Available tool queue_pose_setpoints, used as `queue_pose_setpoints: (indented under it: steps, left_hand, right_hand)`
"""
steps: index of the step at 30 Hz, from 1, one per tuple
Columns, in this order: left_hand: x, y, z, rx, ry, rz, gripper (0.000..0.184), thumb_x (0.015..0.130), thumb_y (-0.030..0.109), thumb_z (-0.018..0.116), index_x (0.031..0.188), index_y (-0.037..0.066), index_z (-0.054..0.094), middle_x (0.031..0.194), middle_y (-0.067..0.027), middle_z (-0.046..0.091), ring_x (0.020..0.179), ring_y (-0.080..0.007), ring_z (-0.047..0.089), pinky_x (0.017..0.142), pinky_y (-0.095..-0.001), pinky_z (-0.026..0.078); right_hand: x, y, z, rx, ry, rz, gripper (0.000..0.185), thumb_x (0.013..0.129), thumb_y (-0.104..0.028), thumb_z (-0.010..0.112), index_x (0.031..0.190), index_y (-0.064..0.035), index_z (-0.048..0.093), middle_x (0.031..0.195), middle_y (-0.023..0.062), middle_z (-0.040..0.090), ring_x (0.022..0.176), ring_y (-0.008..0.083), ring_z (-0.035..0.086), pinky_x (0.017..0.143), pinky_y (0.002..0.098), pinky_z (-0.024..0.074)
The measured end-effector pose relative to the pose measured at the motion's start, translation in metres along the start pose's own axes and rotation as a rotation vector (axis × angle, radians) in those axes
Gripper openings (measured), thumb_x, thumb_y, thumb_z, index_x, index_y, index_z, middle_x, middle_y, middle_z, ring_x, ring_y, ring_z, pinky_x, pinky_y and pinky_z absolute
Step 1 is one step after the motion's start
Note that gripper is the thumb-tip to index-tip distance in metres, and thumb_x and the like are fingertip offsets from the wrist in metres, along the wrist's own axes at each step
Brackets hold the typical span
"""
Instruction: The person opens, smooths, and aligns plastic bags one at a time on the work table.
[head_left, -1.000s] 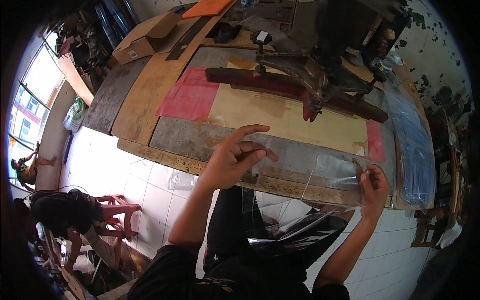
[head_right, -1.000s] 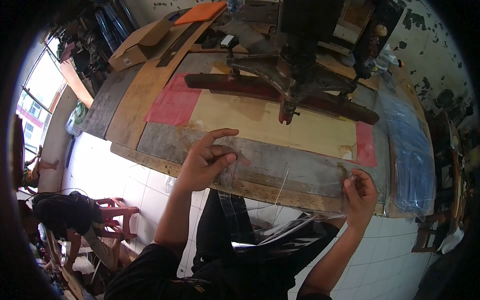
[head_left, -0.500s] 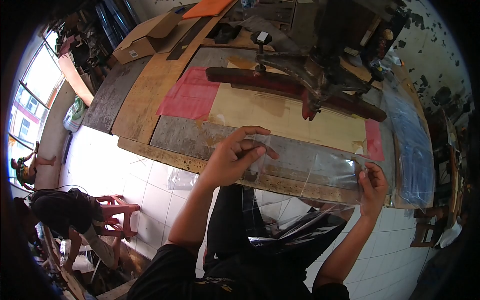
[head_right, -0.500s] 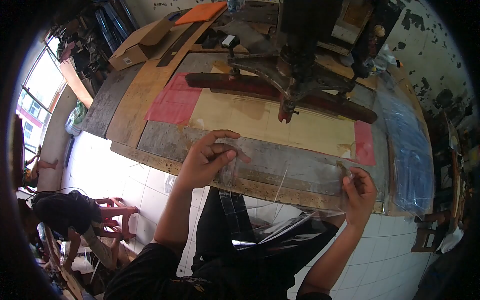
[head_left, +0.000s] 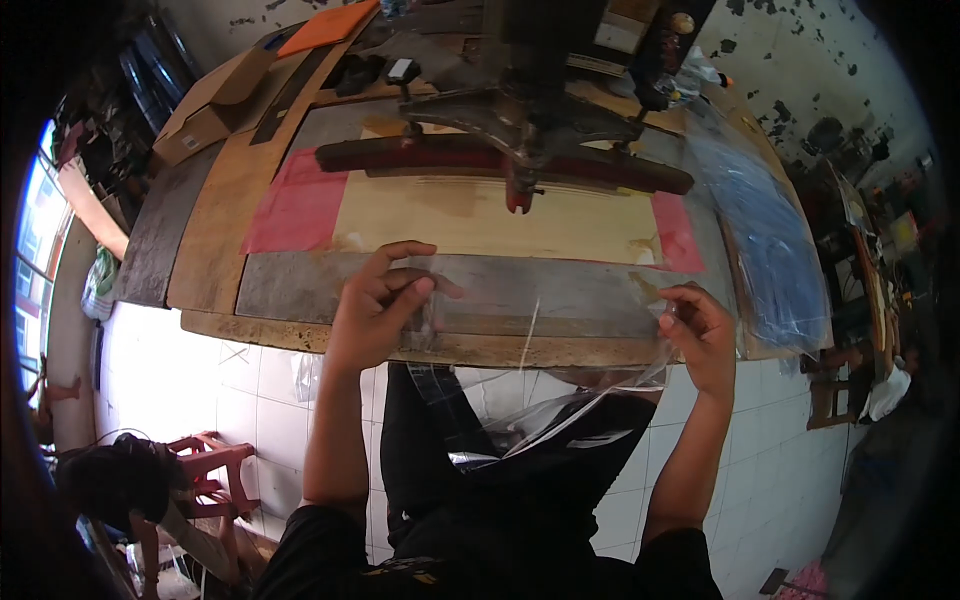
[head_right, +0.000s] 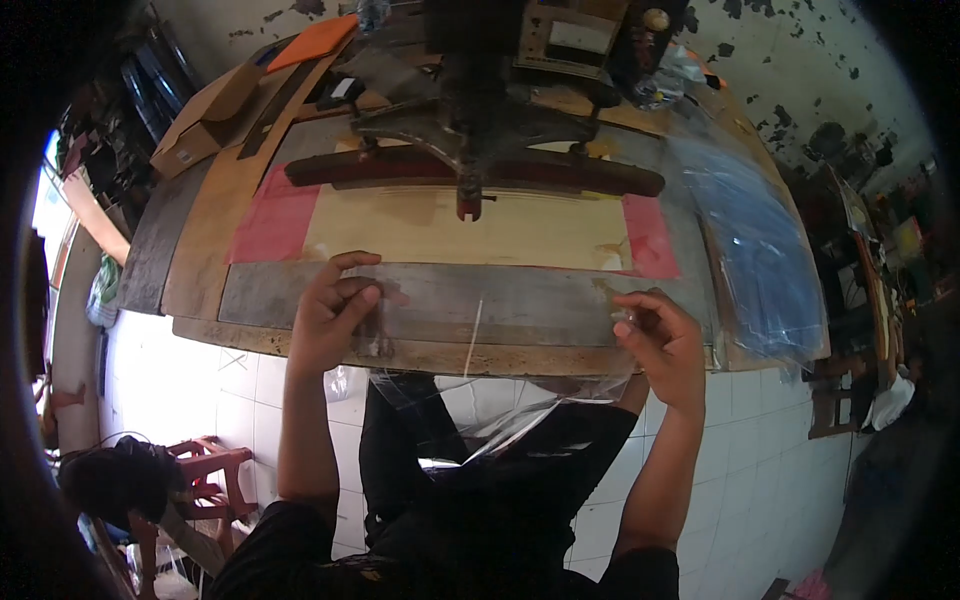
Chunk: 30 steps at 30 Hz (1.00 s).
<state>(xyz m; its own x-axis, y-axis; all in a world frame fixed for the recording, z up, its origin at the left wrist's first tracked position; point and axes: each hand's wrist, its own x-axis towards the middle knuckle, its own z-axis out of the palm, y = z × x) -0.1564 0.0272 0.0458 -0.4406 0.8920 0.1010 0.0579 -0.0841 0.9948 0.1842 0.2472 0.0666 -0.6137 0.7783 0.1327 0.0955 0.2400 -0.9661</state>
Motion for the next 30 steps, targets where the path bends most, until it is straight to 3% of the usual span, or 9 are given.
queue_pose_setpoints:
  steps: [5,12,14,16,21,23,30]
  left_hand:
    - [-0.001,-0.004,-0.003,0.039,-0.003,0.054,0.030,0.108,0.003,0.057,0.137,-0.003,0.050,0.105,-0.0187,0.079,0.084,-0.0133,0.070,0.074,-0.0283,0.057]
    - [-0.005,-0.002,-0.004,0.081,0.028,0.083,0.031,0.107,0.002,0.059,0.137,0.000,0.051,0.105,-0.0169,0.080,0.090,-0.0136,0.072,0.085,-0.0291,0.055]
    - [-0.007,-0.002,-0.004,0.047,0.027,0.080,0.032,0.107,0.002,0.059,0.137,0.001,0.051,0.104,-0.0160,0.080,0.090,-0.0127,0.072,0.086,-0.0282,0.053]
    - [-0.011,-0.002,-0.005,0.045,0.056,0.091,0.036,0.106,0.007,0.064,0.138,0.001,0.050,0.102,-0.0150,0.080,0.087,-0.0086,0.068,0.080,-0.0214,0.048]
    - [-0.022,0.019,-0.008,0.184,0.066,0.070,0.033,0.106,0.001,0.060,0.138,0.001,0.051,0.104,-0.0142,0.080,0.082,-0.0081,0.068,0.074,-0.0221,0.049]
    - [-0.024,0.026,-0.006,0.168,0.068,0.060,0.034,0.106,0.001,0.060,0.138,0.001,0.051,0.103,-0.0137,0.080,0.079,-0.0073,0.066,0.072,-0.0216,0.049]
    - [-0.029,0.037,-0.016,0.283,0.148,0.079,0.044,0.103,0.004,0.066,0.143,0.002,0.047,0.089,-0.0110,0.076,0.074,-0.0093,0.066,0.068,-0.0243,0.050]
  right_hand:
    - [-0.005,-0.016,-0.011,-0.013,-0.090,-0.054,0.027,0.092,-0.002,0.078,0.117,0.0019,0.072,0.099,0.0013,0.061,0.088,0.0093,0.060,0.081,0.0250,0.0481]
    - [-0.012,-0.036,-0.012,-0.013,-0.086,-0.115,0.026,0.092,-0.003,0.078,0.116,0.0021,0.074,0.097,0.0018,0.061,0.086,0.0096,0.058,0.081,0.0250,0.0482]
    - [-0.015,-0.044,-0.010,-0.046,-0.042,0.052,0.026,0.092,-0.006,0.079,0.116,0.0021,0.075,0.095,0.0017,0.063,0.085,0.0091,0.058,0.081,0.0244,0.0479]
    - [-0.016,-0.049,-0.010,-0.118,-0.056,0.075,0.025,0.093,-0.007,0.079,0.115,0.0021,0.075,0.095,0.0020,0.065,0.086,0.0089,0.059,0.080,0.0245,0.0479]
    - [-0.016,-0.041,-0.009,-0.180,-0.095,0.094,0.020,0.095,-0.010,0.078,0.110,0.0019,0.074,0.094,0.0039,0.070,0.085,0.0091,0.062,0.080,0.0258,0.0497]
    - [-0.016,-0.042,-0.004,-0.139,-0.067,-0.015,0.017,0.097,-0.011,0.076,0.109,0.0014,0.071,0.090,0.0045,0.072,0.083,0.0100,0.065,0.080,0.0276,0.0518]
    - [-0.021,-0.051,0.004,-0.099,-0.086,-0.050,0.021,0.096,-0.005,0.077,0.115,0.0000,0.070,0.089,0.0032,0.071,0.084,0.0098,0.065,0.080,0.0280,0.0526]
